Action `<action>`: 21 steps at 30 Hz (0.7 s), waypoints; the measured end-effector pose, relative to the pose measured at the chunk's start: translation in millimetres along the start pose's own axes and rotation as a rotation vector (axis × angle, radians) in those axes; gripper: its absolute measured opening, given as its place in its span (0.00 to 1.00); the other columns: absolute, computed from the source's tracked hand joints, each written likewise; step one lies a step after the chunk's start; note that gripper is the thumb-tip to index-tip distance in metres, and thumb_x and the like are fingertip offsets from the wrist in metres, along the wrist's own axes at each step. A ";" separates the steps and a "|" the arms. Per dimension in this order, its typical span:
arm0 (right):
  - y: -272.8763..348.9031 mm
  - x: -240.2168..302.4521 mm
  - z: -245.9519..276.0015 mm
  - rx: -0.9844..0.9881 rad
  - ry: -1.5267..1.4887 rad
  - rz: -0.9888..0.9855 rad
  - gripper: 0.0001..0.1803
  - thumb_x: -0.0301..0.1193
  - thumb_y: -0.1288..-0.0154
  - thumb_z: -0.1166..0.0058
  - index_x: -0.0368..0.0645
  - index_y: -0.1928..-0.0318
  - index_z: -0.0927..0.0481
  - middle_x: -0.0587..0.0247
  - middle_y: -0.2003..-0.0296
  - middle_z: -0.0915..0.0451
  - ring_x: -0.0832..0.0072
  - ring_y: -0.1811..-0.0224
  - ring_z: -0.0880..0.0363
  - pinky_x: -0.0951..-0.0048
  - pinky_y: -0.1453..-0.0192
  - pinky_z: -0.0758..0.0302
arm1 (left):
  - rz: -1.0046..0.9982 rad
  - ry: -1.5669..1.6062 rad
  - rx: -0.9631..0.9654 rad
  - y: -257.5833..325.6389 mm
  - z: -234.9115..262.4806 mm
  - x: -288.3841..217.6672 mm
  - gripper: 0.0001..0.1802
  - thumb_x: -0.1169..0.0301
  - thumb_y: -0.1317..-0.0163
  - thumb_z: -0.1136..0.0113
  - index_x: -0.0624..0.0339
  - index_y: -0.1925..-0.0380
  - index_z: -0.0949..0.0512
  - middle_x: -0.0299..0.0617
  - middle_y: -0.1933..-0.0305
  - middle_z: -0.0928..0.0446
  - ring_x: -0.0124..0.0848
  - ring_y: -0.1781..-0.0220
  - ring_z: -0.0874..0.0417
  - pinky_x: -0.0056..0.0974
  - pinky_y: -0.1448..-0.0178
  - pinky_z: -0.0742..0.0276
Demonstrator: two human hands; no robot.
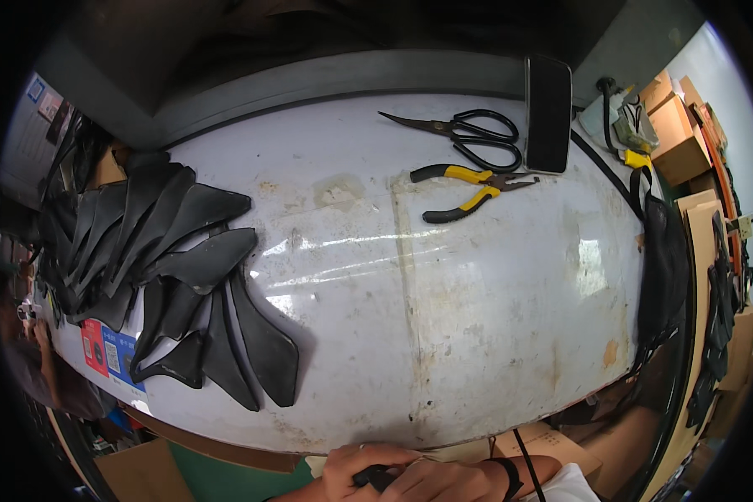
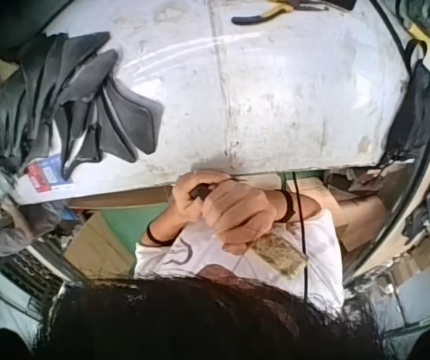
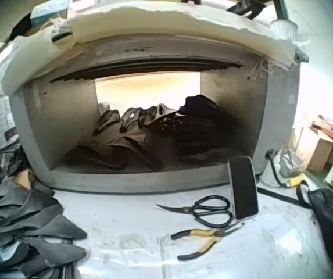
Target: Applying glue and fitting black covers onto bicycle saddle bases at a workshop workbench.
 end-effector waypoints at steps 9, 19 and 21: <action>41.6 16.8 -19.9 0.016 0.091 0.058 0.15 0.35 0.32 0.30 0.42 0.60 0.24 0.54 0.66 0.22 0.60 0.66 0.20 0.53 0.59 0.16 | -0.072 0.275 0.036 -5.8 2.9 1.3 0.24 0.61 0.26 0.43 0.79 0.51 0.18 0.49 0.74 0.20 0.34 0.77 0.22 0.38 0.71 0.27; 33.5 -14.7 -15.6 -0.107 0.015 0.117 0.14 0.31 0.28 0.39 0.39 0.69 0.27 0.51 0.68 0.24 0.57 0.70 0.25 0.55 0.65 0.22 | 0.003 0.169 -0.013 7.4 7.5 5.3 0.31 0.52 0.29 0.43 0.77 0.53 0.17 0.57 0.63 0.14 0.44 0.65 0.12 0.43 0.58 0.16; 33.8 -13.2 -11.3 -0.269 -0.026 0.216 0.14 0.30 0.26 0.41 0.38 0.70 0.26 0.50 0.68 0.24 0.57 0.70 0.26 0.55 0.66 0.24 | 0.042 0.097 -0.032 9.3 9.3 6.1 0.31 0.51 0.31 0.44 0.77 0.53 0.17 0.61 0.58 0.13 0.48 0.59 0.10 0.45 0.50 0.14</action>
Point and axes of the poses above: each hand's wrist, its own y-axis away from the middle knuckle, its own z-axis out of the back of the hand, x = y × z, the point moved 4 cm from there along -y, towards the middle knuckle
